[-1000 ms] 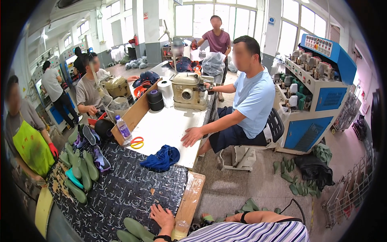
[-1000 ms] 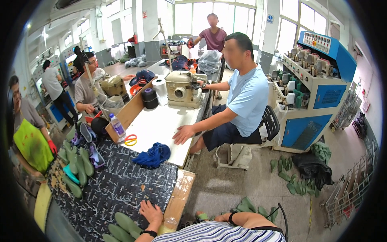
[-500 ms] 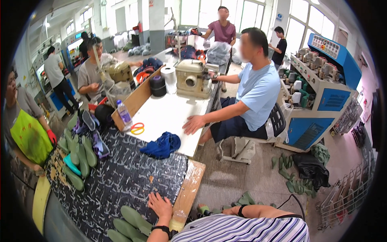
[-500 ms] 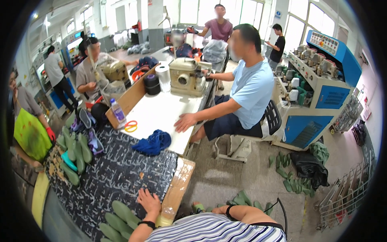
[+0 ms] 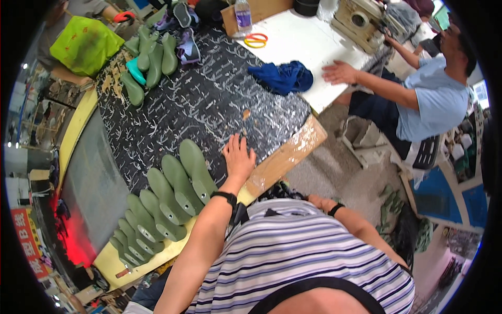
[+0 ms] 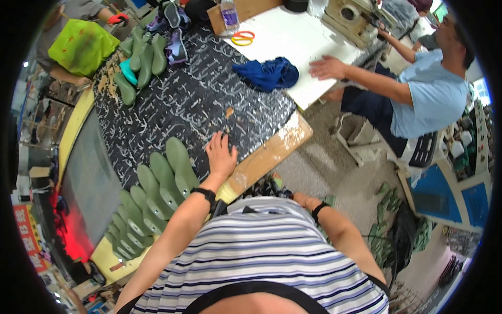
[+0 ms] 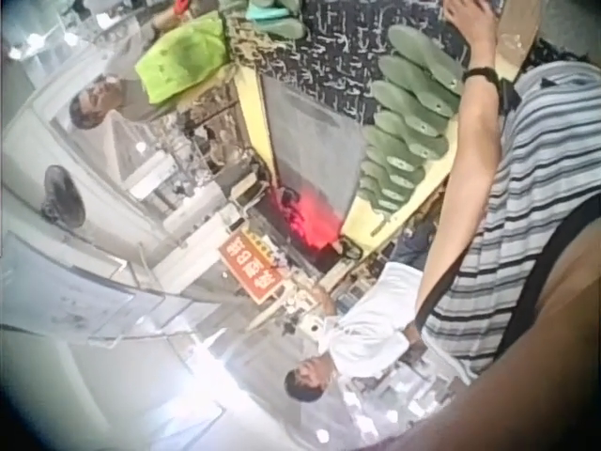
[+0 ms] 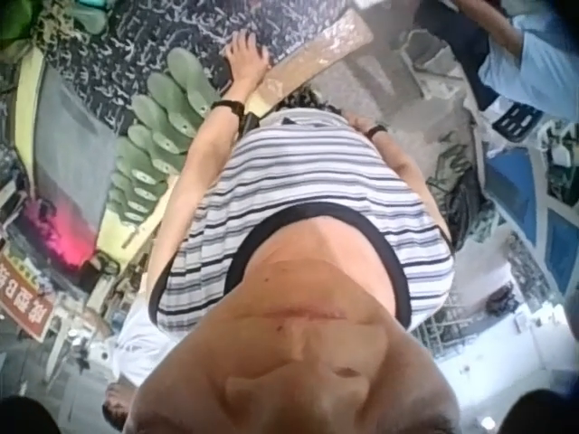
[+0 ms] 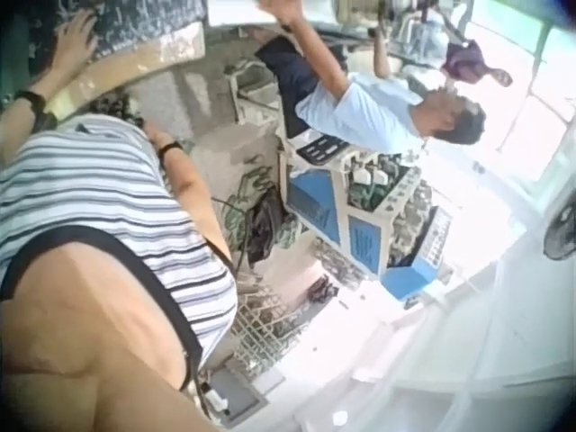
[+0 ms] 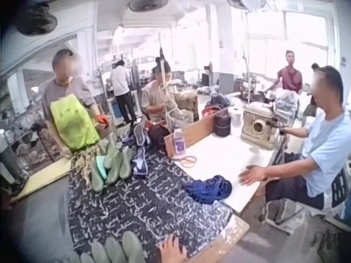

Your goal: The recorder is organizing and sorting green shoe lasts on a conveyor belt and from a pile on the floor in a manufacturing facility.

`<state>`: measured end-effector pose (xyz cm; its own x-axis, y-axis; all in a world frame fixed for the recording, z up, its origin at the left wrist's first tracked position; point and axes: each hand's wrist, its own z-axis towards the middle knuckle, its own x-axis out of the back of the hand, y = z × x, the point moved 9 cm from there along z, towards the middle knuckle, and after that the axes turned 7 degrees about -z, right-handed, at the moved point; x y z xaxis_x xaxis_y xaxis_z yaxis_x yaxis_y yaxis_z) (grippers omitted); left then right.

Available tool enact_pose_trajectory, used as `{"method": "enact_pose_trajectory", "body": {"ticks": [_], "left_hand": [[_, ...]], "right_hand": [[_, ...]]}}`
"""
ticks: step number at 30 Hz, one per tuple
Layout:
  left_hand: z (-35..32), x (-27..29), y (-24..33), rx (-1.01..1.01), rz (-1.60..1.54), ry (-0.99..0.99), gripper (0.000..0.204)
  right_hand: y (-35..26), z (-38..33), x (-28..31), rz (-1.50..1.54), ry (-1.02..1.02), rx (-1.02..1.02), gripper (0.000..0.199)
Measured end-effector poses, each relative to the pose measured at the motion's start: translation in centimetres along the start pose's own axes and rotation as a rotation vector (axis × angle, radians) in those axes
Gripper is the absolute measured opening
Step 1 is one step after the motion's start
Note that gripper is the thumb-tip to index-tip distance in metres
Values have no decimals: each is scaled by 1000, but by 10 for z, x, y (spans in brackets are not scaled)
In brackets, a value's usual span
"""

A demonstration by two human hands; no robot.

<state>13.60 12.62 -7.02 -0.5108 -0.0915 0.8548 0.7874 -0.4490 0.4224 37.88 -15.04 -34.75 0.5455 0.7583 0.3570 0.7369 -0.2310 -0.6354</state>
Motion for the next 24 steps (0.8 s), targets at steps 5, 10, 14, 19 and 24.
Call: {"method": "enact_pose_trajectory", "body": {"ticks": [5, 10, 14, 19, 24], "left_hand": [[2, 1, 6, 22, -47, -34, 49], [-1, 7, -1, 69, -7, -9, 45], [-2, 11, 5, 70, -24, 7, 44], [-20, -4, -11, 180, -147, 139, 39], [-46, 93, 5, 161, -236, 358, 32]], "right_hand": [[8, -17, 32, 41, 2, -133, 42], [17, -29, 72, 192, 111, -250, 39], [29, -28, 79, 104, -17, -134, 32], [-13, -27, 104, -58, -24, -170, 35], [-45, -24, 123, 299, 12, -162, 39]]}}
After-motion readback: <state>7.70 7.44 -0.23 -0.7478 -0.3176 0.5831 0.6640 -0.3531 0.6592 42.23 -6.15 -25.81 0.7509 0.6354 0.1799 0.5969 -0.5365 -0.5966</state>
